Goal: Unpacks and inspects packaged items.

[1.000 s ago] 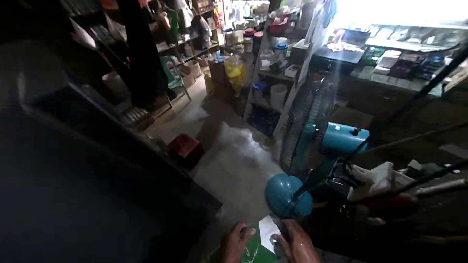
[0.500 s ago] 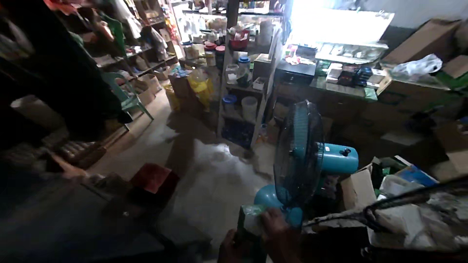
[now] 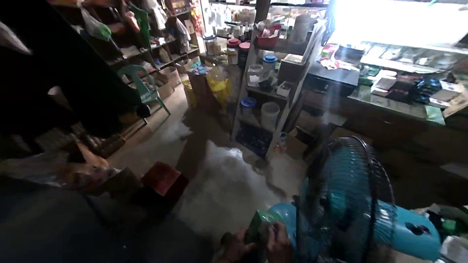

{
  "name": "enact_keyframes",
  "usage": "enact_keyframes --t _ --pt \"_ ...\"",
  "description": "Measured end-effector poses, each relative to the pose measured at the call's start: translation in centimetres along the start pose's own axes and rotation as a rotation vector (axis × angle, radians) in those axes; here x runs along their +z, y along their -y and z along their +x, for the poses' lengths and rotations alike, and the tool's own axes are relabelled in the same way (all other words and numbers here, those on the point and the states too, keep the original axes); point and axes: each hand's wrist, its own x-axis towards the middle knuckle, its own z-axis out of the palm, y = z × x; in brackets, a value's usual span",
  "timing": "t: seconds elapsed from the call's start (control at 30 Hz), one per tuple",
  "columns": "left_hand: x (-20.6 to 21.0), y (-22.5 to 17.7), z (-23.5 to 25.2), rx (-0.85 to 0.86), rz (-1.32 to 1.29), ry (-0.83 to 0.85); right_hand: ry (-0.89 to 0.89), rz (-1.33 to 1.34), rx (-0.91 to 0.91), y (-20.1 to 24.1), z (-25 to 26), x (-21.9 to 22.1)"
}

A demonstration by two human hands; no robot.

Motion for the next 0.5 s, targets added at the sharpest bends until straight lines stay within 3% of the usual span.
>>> enact_keyframes --t 0.13,0.3,0.5 --pt "-2.6 -1.2 4.3 0.034 0.155 0.105 0.021 0.156 0.279 0.2 3.6 1.0" --pt "-8.4 1.1 12.9 0.105 0.297 0.147 0.013 0.239 0.337 1.1 11.3 5.9" --pt "-19.5 -1.2 18.8 0.142 0.326 0.130 0.151 0.232 0.372 7.6 20.8 10.2"
